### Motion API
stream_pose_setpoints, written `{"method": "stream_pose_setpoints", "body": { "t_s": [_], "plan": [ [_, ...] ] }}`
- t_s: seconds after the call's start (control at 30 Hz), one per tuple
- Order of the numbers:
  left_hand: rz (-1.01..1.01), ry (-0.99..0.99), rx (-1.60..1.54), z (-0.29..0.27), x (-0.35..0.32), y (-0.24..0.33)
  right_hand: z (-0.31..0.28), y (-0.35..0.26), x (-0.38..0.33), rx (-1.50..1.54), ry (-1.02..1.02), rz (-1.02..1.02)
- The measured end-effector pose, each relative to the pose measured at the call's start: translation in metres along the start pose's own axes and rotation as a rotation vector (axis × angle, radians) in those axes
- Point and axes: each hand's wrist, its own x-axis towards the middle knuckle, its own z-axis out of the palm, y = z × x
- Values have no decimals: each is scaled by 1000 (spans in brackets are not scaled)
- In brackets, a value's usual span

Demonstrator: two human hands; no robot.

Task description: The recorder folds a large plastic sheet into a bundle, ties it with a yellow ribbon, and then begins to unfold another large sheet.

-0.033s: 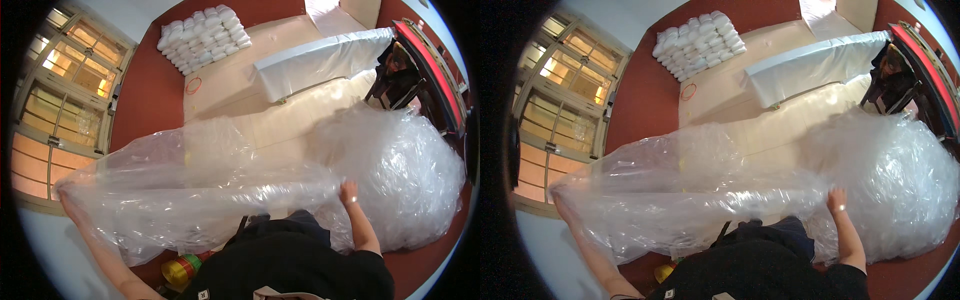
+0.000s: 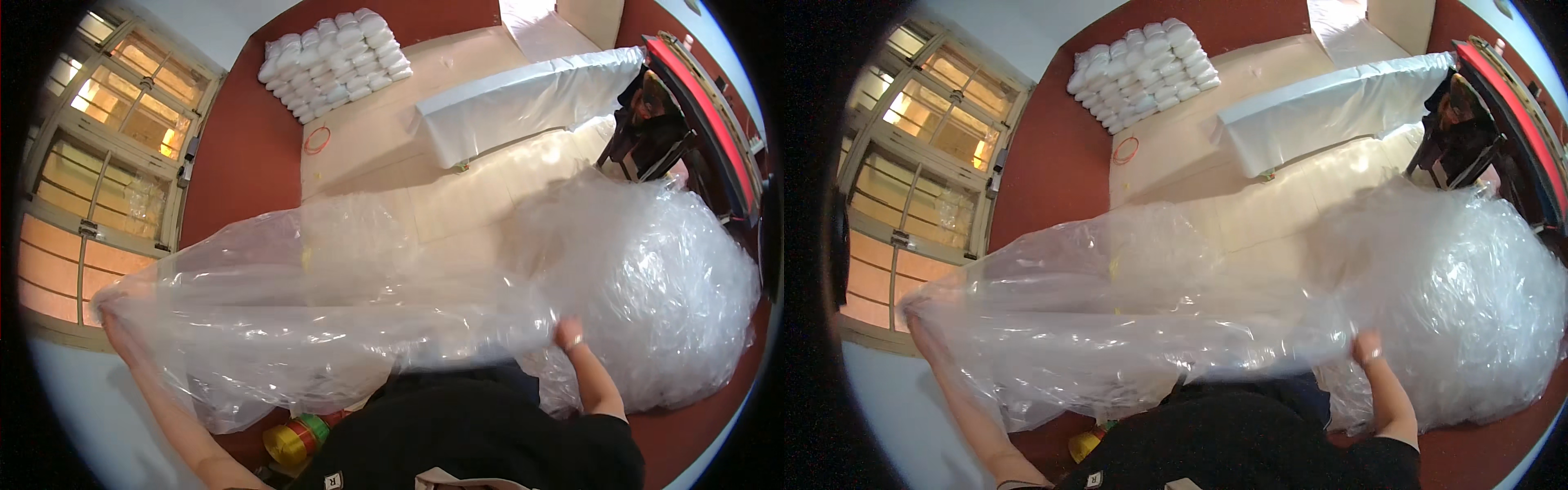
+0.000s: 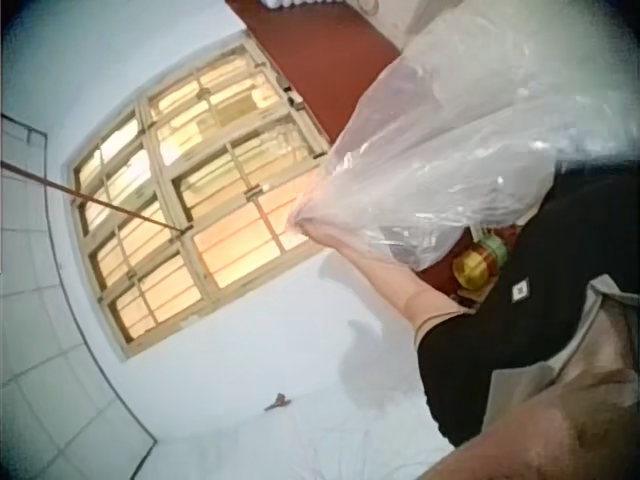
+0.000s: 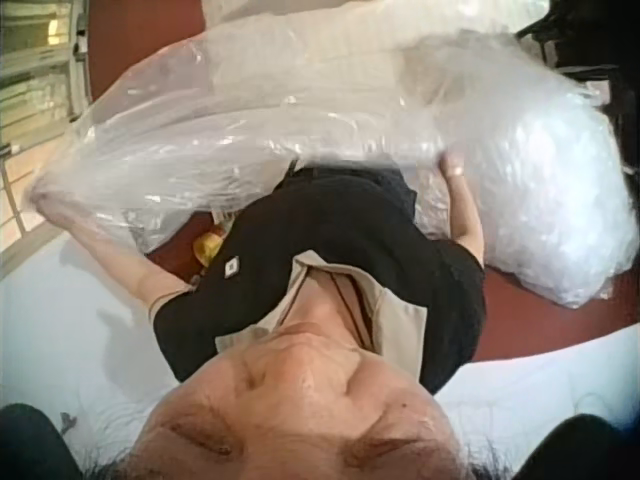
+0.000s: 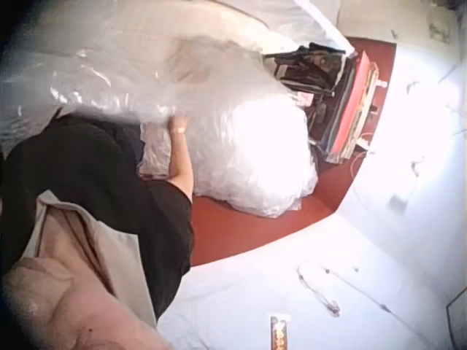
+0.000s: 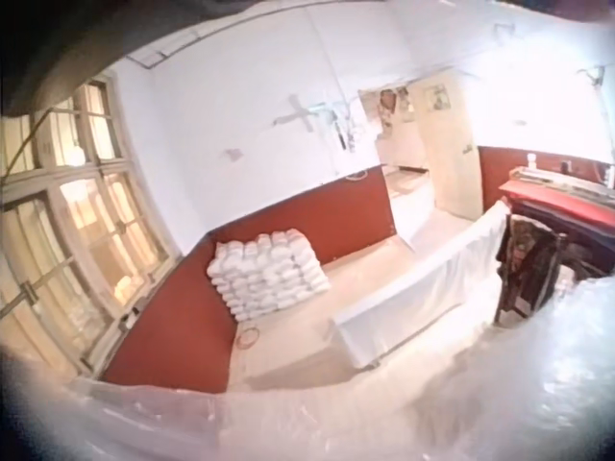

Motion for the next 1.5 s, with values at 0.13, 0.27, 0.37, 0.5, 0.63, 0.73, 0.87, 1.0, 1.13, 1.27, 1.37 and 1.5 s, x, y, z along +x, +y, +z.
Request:
{"method": "stream_pose_setpoints", "body": {
  "t_s": [0.13,0.27,0.37,0.5,0.63,0.73,0.87,1.0,1.13,1.27,1.37,1.5],
  "plan": [
    [-29,-107,-59,19,-24,-5,72,16,-25,34,-576,-50],
    [96,36,84,-91,1,36,1,-36,66,336,71,110],
    [186,187,202,-156,-5,67,-91,-87,159,472,592,-212],
    [238,367,339,-221,-25,94,-260,-228,219,605,486,-321],
    [240,481,424,-272,-51,116,-387,-369,191,584,365,-631],
    [203,529,442,-296,-66,99,-438,-451,156,327,339,-949],
    [173,616,469,-335,-94,90,-451,-545,76,-104,263,-1154],
    [133,650,419,-340,-96,44,-399,-503,183,270,470,-797],
    [171,691,383,-353,-102,19,-465,-339,250,188,611,-402],
    [35,735,257,-282,-85,-8,-531,-165,181,533,1501,-77],
    [-16,305,322,-287,-91,-70,-496,-95,117,781,1847,-128],
    [-444,-170,578,-161,-175,-219,-216,44,115,415,817,301]
  ]
}}
